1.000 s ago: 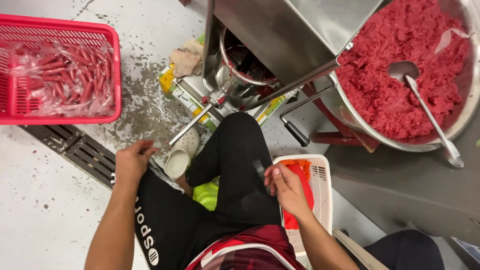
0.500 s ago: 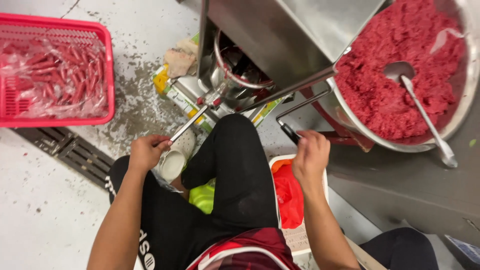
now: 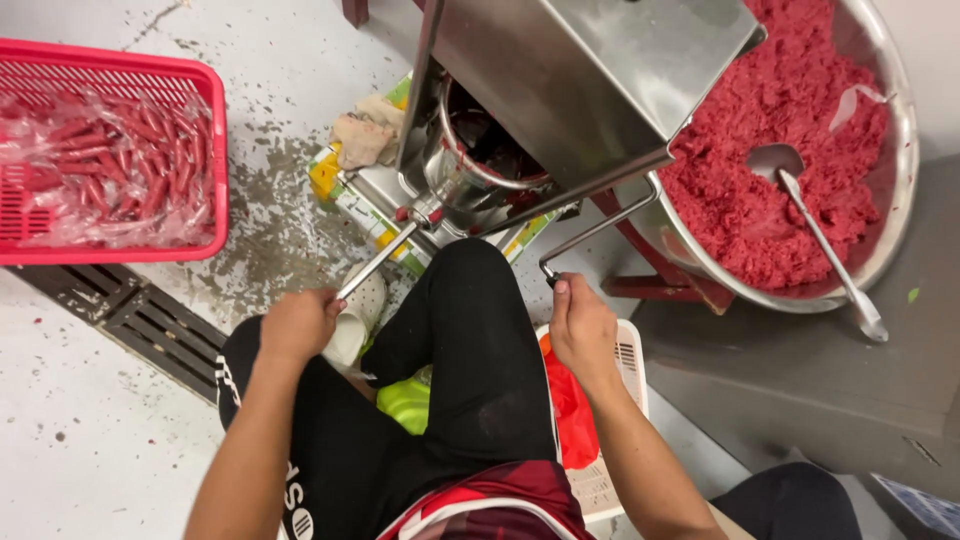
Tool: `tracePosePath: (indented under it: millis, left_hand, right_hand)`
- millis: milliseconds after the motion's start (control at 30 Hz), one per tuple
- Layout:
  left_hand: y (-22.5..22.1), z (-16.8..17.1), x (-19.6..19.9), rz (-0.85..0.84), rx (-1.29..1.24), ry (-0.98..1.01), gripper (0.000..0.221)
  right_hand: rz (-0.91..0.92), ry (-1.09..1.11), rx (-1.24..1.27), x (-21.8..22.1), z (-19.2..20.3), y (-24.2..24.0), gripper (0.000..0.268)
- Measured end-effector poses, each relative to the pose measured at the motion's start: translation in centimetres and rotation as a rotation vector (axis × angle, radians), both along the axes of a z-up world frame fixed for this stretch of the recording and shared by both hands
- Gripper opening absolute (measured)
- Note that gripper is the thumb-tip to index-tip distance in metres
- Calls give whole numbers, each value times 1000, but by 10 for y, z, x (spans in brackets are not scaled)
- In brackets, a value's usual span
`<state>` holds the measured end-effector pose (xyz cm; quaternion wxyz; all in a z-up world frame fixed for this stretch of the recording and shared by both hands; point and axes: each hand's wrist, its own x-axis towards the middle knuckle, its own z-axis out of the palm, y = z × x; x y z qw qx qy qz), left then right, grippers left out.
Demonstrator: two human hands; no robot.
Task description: The person operates a manual sausage stuffer, filling casings with ground meat and placing the finished sausages into a red basket. The person repeatedly loads casings, turns the crank, and collects the output.
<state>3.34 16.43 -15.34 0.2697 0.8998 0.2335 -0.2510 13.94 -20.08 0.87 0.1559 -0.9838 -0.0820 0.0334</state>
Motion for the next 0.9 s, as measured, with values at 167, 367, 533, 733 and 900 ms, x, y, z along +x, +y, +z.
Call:
tracePosePath:
  millis: [167, 367, 533, 733, 900]
  left_hand:
    - [-1, -26, 25, 473, -731, -72, 40]
    - [1, -21, 71, 393, -686, -96, 41]
    - [-15, 1, 66, -318, 64, 271, 59]
    - [-51, 39, 126, -331, -91, 310, 40]
    - [-53, 5, 140, -165, -417, 14, 76]
  right_hand:
    - [-5, 38, -61, -3, 4, 4, 38]
    - [31, 121, -76, -8, 24, 11, 40]
    - [144, 335, -82, -48, 107, 13, 42]
    - [49, -144, -383, -30, 261, -42, 28]
    - [185, -627, -136, 161, 234, -179, 61]
